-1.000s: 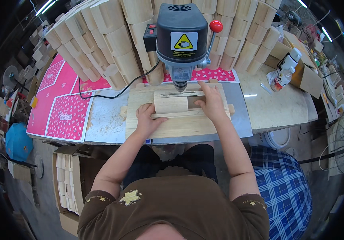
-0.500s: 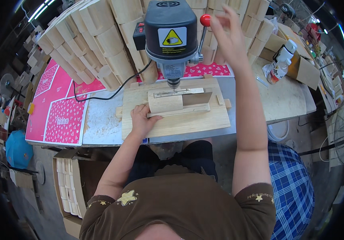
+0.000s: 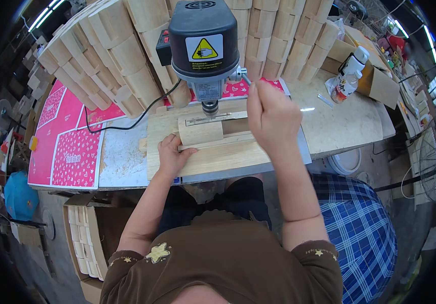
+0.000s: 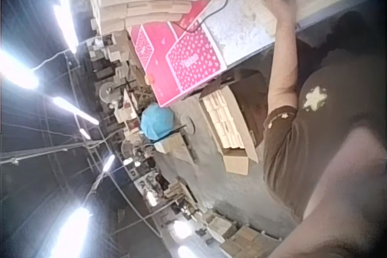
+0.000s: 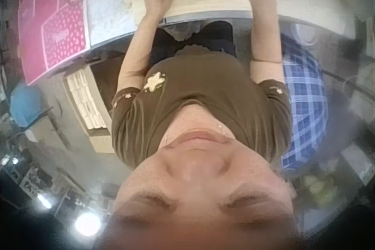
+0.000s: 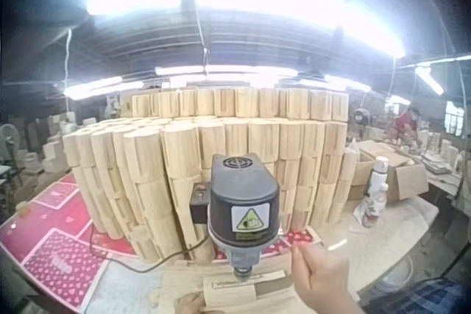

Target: Drill a hole into cylindrical wooden blocks using a drill press.

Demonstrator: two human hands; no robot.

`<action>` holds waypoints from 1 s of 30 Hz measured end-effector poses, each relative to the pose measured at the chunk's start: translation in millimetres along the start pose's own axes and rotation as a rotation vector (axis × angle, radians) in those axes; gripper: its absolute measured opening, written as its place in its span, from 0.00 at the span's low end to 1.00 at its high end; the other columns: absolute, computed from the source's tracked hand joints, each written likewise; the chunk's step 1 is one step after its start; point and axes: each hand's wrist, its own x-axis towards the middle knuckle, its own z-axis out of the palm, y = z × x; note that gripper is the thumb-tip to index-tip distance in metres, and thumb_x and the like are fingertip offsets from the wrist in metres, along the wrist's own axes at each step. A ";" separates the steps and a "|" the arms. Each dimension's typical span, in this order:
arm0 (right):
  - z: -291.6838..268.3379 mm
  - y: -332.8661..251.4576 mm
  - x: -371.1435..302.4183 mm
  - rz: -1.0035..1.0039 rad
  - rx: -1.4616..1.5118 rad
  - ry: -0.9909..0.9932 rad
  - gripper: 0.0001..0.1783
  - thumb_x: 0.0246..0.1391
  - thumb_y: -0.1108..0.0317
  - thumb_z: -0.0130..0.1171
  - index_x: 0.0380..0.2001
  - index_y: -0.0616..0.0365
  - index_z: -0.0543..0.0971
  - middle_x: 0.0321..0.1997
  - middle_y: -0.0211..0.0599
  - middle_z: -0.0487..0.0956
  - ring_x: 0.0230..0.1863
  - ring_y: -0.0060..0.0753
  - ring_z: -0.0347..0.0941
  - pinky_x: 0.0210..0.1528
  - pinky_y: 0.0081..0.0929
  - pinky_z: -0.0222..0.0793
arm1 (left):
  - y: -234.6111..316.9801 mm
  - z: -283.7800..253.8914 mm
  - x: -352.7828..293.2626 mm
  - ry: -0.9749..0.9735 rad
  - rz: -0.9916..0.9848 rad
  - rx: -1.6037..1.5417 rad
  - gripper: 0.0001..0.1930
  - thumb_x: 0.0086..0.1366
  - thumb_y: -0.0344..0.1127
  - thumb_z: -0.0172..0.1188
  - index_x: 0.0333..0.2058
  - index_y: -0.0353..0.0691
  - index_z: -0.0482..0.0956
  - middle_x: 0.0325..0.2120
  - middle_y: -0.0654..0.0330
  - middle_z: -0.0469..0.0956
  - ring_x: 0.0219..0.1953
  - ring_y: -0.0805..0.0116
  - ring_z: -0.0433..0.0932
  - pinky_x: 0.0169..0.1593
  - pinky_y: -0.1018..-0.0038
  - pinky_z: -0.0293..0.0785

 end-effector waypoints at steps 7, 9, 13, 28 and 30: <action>66.0 38.2 -70.9 0.084 0.418 0.157 0.16 0.48 0.78 0.52 0.42 0.63 0.77 0.18 0.37 0.69 0.20 0.37 0.65 0.26 0.29 0.60 | -1.4 3.5 1.6 -0.025 0.003 0.028 0.24 0.38 0.41 0.70 0.39 0.46 0.78 0.25 0.65 0.72 0.33 0.64 0.70 0.42 0.67 0.58; 69.6 40.8 -72.8 0.078 0.444 0.139 0.16 0.48 0.79 0.51 0.42 0.64 0.77 0.19 0.37 0.69 0.21 0.36 0.64 0.27 0.28 0.60 | -4.0 2.8 -0.7 -0.053 -0.001 0.051 0.27 0.39 0.41 0.69 0.42 0.46 0.77 0.26 0.64 0.72 0.35 0.64 0.71 0.43 0.67 0.58; 53.1 37.5 -57.8 -0.134 0.333 0.158 0.09 0.48 0.79 0.52 0.33 0.64 0.78 0.16 0.38 0.67 0.19 0.35 0.62 0.26 0.28 0.59 | -2.0 1.7 -2.3 -0.052 -0.011 0.037 0.27 0.40 0.41 0.69 0.43 0.46 0.77 0.27 0.64 0.73 0.36 0.64 0.71 0.43 0.66 0.58; 28.0 28.1 107.3 0.160 0.105 -0.124 0.19 0.49 0.55 0.44 0.24 0.58 0.78 0.23 0.49 0.76 0.28 0.53 0.73 0.32 0.38 0.67 | 25.6 25.7 7.0 -0.140 -0.085 0.086 0.31 0.43 0.47 0.68 0.48 0.44 0.74 0.33 0.59 0.74 0.43 0.60 0.70 0.49 0.62 0.55; 5.6 22.6 80.2 0.098 0.125 -0.125 0.16 0.51 0.59 0.47 0.21 0.60 0.77 0.20 0.49 0.74 0.23 0.48 0.72 0.27 0.33 0.65 | 25.8 26.2 5.8 -0.142 -0.074 0.078 0.31 0.43 0.46 0.68 0.48 0.44 0.74 0.33 0.59 0.74 0.43 0.60 0.70 0.49 0.62 0.55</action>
